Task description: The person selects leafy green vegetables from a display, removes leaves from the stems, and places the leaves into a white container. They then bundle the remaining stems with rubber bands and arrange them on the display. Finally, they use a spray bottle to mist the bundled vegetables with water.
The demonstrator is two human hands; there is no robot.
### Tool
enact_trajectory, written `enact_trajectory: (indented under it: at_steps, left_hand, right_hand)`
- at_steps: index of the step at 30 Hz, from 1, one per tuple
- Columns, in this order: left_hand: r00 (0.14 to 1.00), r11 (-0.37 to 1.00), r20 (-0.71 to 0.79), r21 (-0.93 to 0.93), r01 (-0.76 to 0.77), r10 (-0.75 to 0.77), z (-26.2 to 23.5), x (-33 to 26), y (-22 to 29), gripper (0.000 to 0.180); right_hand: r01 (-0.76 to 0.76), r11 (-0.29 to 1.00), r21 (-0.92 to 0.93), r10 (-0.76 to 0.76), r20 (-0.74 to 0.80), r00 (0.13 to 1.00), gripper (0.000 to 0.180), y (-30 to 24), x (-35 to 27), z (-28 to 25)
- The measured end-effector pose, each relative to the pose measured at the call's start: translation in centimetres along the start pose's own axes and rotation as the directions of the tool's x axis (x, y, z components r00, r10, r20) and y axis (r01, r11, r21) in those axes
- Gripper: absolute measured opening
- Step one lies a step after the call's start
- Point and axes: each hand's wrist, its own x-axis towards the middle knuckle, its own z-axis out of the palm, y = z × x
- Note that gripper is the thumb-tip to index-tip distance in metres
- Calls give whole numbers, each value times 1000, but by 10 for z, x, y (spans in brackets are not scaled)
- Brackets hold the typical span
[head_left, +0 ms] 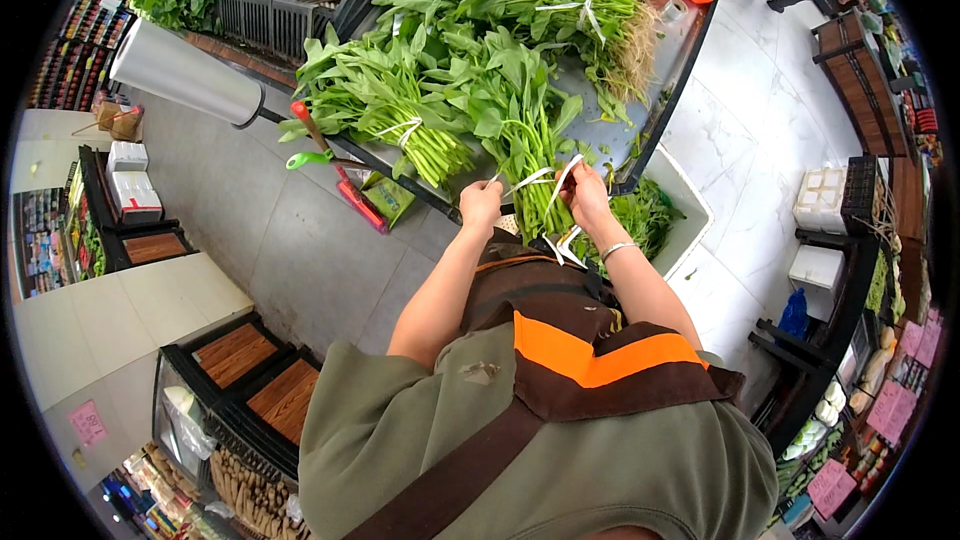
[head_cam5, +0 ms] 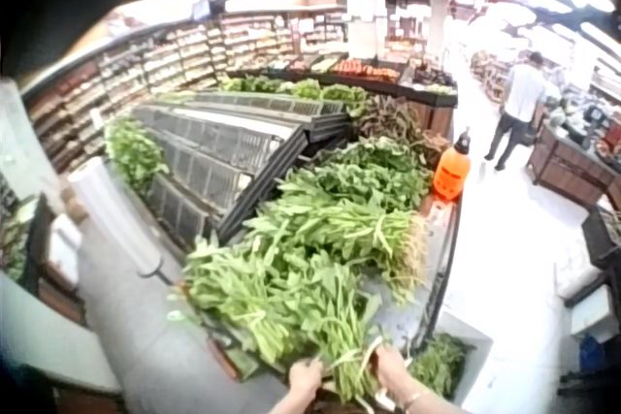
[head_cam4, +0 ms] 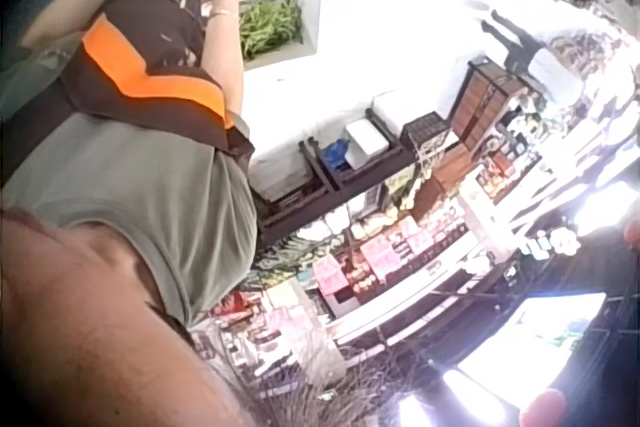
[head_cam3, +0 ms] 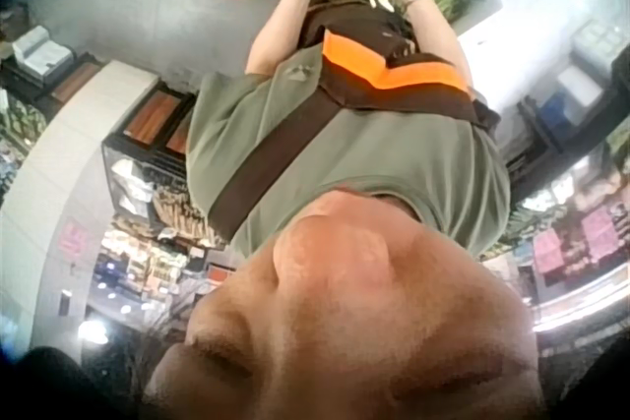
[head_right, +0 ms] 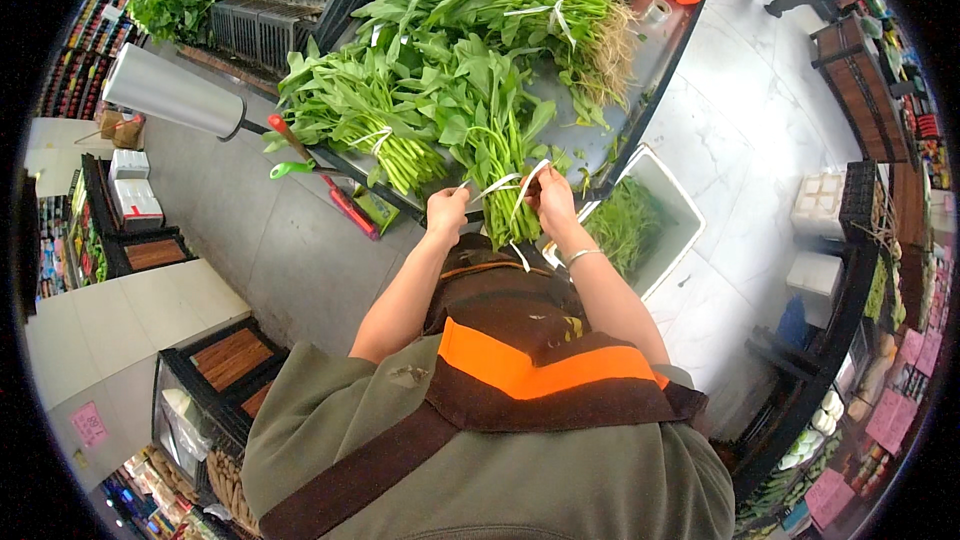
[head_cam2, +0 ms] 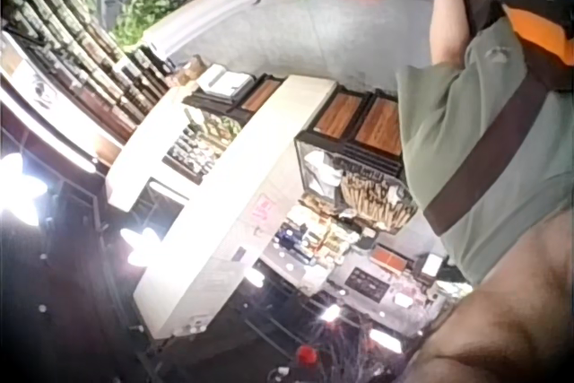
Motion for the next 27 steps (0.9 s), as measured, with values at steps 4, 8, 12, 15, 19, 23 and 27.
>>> enact_trajectory:
  at_steps: [4,8,12,15,19,23,27]
  left_hand:
    - [983,954,137,-259,152,-120,-8,-9,3,27]
    - [965,838,216,-491,238,-148,-10,-14,4,26]
    - [955,766,249,-579,279,-160,-16,-21,1,29]
    - [959,748,254,-610,260,-126,-19,-29,3,31]
    - [972,788,225,-610,84,70,-19,-58,19,36]
    - [929,845,203,-507,-172,310,-4,-88,45,39]
    - [785,838,338,-382,-389,519,25,-104,74,25]
  right_hand:
    - [-3,1000,26,3,-9,1000,26,2,3,-4]
    - [-15,1000,19,15,-21,1000,25,1,3,-2]
    - [-24,999,35,24,-10,1000,26,1,3,-2]
    - [-22,999,23,22,-14,1000,26,0,2,-2]
    - [-40,999,19,40,-4,999,27,1,3,-5]
    - [-65,997,49,66,-22,998,28,0,3,-3]
    - [-32,999,40,31,17,999,21,6,8,-7]
